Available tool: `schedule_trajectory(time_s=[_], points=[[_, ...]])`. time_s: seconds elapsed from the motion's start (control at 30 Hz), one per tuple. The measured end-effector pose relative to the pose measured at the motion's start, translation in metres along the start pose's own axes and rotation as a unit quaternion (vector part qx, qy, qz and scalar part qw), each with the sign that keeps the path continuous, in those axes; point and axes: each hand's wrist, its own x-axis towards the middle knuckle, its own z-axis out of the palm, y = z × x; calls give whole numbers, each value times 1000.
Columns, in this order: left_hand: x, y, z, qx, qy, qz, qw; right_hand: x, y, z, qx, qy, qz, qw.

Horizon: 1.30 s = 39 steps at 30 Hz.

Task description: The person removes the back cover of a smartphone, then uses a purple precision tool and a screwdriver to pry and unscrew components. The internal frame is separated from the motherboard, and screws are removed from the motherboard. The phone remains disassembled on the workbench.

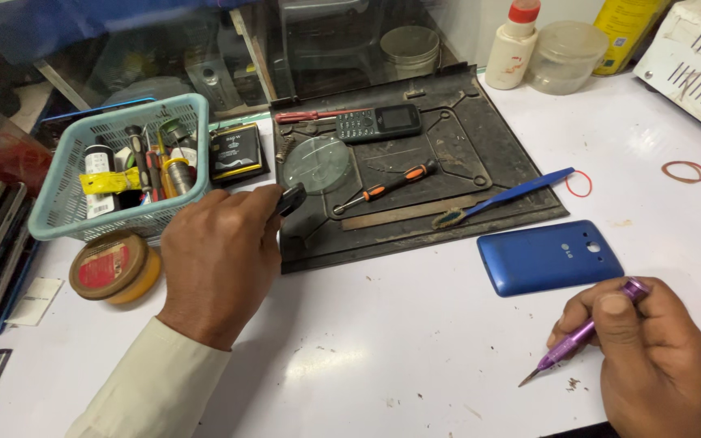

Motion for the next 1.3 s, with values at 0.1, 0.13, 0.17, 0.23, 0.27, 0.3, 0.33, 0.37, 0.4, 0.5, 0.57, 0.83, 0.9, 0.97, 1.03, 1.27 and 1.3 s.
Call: schedule_trajectory(time_s=[0.1,0.13,0.17,0.23,0.27,0.3,0.33,0.37,0.4,0.5,0.57,0.83,0.9,0.97,1.03,1.27,1.3], points=[[6,4,-9,-14,-74,-144,987,0,1,0,-2,0,-9,1000],[9,3,-12,-72,-116,-187,973,0,0,0,-8,3,-4,1000],[12,1,-16,-129,-158,-228,952,-1,0,0,-12,6,1,1000],[12,8,-17,-260,-234,-247,904,-1,-1,1,6,4,-4,1000],[11,16,-14,-332,-266,-223,877,-1,-1,2,16,3,-7,1000],[8,24,-12,-403,-295,-197,843,-1,-2,3,18,5,-9,1000],[2,33,-11,-418,-306,-166,839,-2,-2,3,19,7,-9,1000],[-2,44,-8,-434,-316,-135,833,-2,-2,3,18,10,-10,1000],[-4,52,-5,-418,-346,-139,828,-3,-2,4,26,19,-13,999],[-8,70,-1,-375,-399,-129,827,-5,0,3,46,43,-25,998],[-7,75,2,-351,-390,-97,846,-5,2,2,58,59,-34,996],[-13,79,9,-309,-329,19,892,-3,-3,1,76,21,-145,986],[-16,77,13,-304,-331,30,893,-2,-12,1,-7,22,-167,986],[-19,74,18,-321,-320,33,891,-2,-23,0,-137,47,-164,976],[-23,69,22,-363,-298,51,881,4,-32,4,-110,12,-170,979],[-34,68,46,-394,-317,42,862,27,-35,23,-100,-59,-202,972],[-35,67,51,-389,-328,41,860,30,-34,24,-94,-89,-211,969]])
